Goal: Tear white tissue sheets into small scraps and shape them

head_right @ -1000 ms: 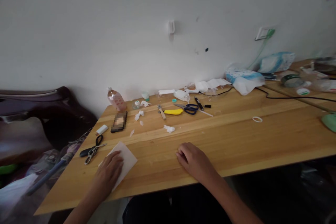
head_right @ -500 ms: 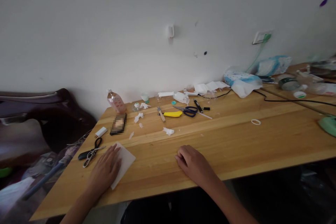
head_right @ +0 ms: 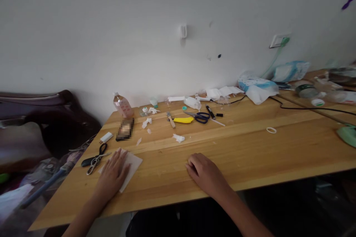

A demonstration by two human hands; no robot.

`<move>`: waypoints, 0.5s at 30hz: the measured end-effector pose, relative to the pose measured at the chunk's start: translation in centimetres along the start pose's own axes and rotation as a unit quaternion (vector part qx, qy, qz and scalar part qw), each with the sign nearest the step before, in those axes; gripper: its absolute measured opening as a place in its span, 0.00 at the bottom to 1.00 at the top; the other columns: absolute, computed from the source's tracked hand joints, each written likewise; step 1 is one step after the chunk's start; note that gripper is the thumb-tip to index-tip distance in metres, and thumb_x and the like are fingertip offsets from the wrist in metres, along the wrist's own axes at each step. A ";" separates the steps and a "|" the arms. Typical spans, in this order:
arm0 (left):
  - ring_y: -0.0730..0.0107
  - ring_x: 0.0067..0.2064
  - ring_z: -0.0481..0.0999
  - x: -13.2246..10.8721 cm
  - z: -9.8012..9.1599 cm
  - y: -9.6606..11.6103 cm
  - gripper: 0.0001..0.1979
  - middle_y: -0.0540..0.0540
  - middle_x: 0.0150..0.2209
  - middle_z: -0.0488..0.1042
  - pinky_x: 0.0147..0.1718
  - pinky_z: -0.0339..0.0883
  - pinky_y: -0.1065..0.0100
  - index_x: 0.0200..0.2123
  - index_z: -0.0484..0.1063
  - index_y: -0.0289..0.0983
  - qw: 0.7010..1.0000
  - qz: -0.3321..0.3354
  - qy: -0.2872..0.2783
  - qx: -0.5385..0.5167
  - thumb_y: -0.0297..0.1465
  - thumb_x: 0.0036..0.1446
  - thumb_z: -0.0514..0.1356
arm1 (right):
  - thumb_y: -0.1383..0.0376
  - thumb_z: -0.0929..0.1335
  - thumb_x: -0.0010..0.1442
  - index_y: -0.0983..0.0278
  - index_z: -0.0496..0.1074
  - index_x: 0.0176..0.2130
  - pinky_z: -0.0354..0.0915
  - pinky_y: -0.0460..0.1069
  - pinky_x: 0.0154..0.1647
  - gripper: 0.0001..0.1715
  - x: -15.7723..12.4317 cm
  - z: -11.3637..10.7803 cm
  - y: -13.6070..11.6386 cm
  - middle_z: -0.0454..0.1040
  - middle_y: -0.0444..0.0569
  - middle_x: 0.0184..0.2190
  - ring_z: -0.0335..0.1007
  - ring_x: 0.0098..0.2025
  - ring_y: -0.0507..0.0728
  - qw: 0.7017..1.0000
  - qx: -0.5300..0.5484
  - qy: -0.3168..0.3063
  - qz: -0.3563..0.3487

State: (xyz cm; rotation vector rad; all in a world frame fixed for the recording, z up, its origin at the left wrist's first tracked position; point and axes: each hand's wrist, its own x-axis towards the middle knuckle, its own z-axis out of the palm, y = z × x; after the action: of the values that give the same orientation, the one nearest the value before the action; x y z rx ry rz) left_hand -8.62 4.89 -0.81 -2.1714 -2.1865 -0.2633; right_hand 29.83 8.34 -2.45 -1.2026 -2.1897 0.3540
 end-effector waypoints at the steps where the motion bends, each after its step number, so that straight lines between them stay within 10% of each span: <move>1: 0.49 0.72 0.54 0.0 0.0 0.0 0.28 0.38 0.71 0.57 0.66 0.50 0.40 0.68 0.60 0.40 1.000 -0.001 -0.001 0.000 0.42 0.69 0.48 | 0.68 0.63 0.67 0.59 0.61 0.32 0.61 0.50 0.36 0.10 0.0 0.0 0.0 0.69 0.45 0.30 0.66 0.33 0.56 1.000 0.002 0.001 0.000; 10: 0.45 0.72 0.55 -0.6 -1.1 1.5 0.27 0.34 0.69 0.60 0.65 0.53 0.37 0.66 0.62 0.35 0.996 0.036 0.080 -0.015 0.39 0.69 0.49 | 0.63 0.63 0.69 0.59 0.63 0.30 0.63 0.48 0.32 0.13 0.4 -0.4 -0.5 0.69 0.43 0.26 0.67 0.29 0.54 0.998 0.027 0.041 0.041; 15: 0.51 0.62 0.72 -0.1 -1.7 7.3 0.18 0.36 0.58 0.75 0.59 0.69 0.46 0.52 0.75 0.36 0.979 0.171 0.098 -0.056 0.30 0.68 0.49 | 0.61 0.66 0.69 0.65 0.70 0.46 0.71 0.52 0.41 0.10 7.5 -0.9 0.0 0.74 0.46 0.39 0.73 0.38 0.54 0.989 0.005 0.073 0.132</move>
State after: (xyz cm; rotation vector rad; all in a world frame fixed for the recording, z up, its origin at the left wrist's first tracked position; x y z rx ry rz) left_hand -1.50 4.51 1.47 -2.4122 -1.7016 -0.5637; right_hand 27.37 14.54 1.13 -1.4692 -1.9055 0.3715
